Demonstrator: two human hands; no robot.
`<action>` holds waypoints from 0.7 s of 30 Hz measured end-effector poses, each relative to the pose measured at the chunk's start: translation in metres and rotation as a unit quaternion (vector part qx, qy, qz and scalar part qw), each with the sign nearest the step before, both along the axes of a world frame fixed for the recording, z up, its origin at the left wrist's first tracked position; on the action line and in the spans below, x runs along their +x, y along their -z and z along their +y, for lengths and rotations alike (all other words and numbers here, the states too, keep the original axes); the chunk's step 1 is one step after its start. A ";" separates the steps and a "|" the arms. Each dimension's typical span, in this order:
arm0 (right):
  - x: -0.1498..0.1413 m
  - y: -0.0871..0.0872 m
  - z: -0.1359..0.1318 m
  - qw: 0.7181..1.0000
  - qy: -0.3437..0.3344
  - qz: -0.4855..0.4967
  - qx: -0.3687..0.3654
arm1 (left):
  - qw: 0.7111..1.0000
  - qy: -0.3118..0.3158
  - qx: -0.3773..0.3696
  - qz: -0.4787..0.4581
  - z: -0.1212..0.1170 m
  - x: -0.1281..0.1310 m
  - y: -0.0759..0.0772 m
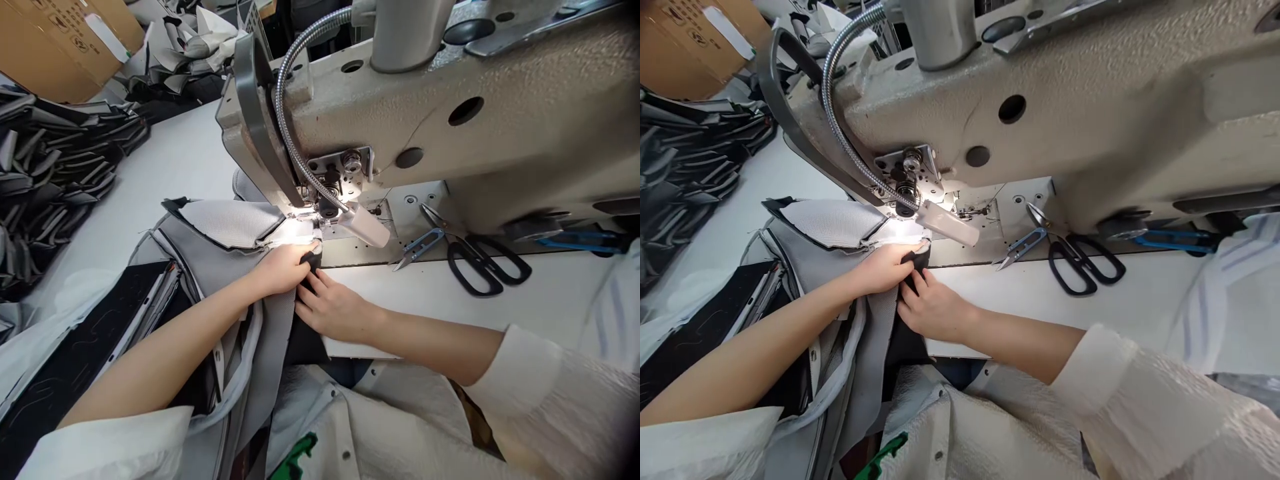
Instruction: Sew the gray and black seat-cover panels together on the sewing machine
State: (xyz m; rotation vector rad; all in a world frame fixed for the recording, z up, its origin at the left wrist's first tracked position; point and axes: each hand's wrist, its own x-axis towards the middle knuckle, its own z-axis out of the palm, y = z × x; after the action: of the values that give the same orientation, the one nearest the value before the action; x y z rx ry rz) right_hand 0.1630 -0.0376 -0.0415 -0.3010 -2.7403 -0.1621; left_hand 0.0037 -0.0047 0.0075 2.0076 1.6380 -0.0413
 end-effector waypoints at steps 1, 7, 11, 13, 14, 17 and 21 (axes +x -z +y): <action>-0.001 0.001 0.003 1.000 0.002 0.003 0.001 | 1.000 0.002 0.005 0.010 0.003 0.000 0.000; 0.000 0.005 0.017 1.000 0.009 0.024 -0.018 | 0.997 0.012 0.034 0.069 0.015 0.005 -0.004; 0.008 0.006 0.030 0.995 -0.025 0.043 -0.091 | 0.984 0.030 0.071 0.163 0.009 0.013 -0.003; 0.014 0.007 0.040 0.987 -0.022 0.062 -0.145 | 0.971 0.037 0.114 0.209 0.003 0.016 0.001; 0.018 0.007 0.045 0.983 0.002 0.076 -0.169 | 0.964 0.038 0.135 0.227 0.001 0.018 0.002; 0.026 0.011 0.061 0.958 0.135 0.136 -0.214 | 0.950 0.047 0.171 0.255 -0.004 0.021 0.005; 0.026 0.017 0.073 0.936 0.221 0.165 -0.221 | 0.950 0.075 0.166 0.253 -0.005 0.022 0.003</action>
State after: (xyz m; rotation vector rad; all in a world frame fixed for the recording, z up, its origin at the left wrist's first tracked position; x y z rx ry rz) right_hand 0.1894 0.0352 -0.0584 -0.9730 -2.3075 0.3635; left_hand 0.0254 -0.0097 0.0047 2.5308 1.8888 -0.3897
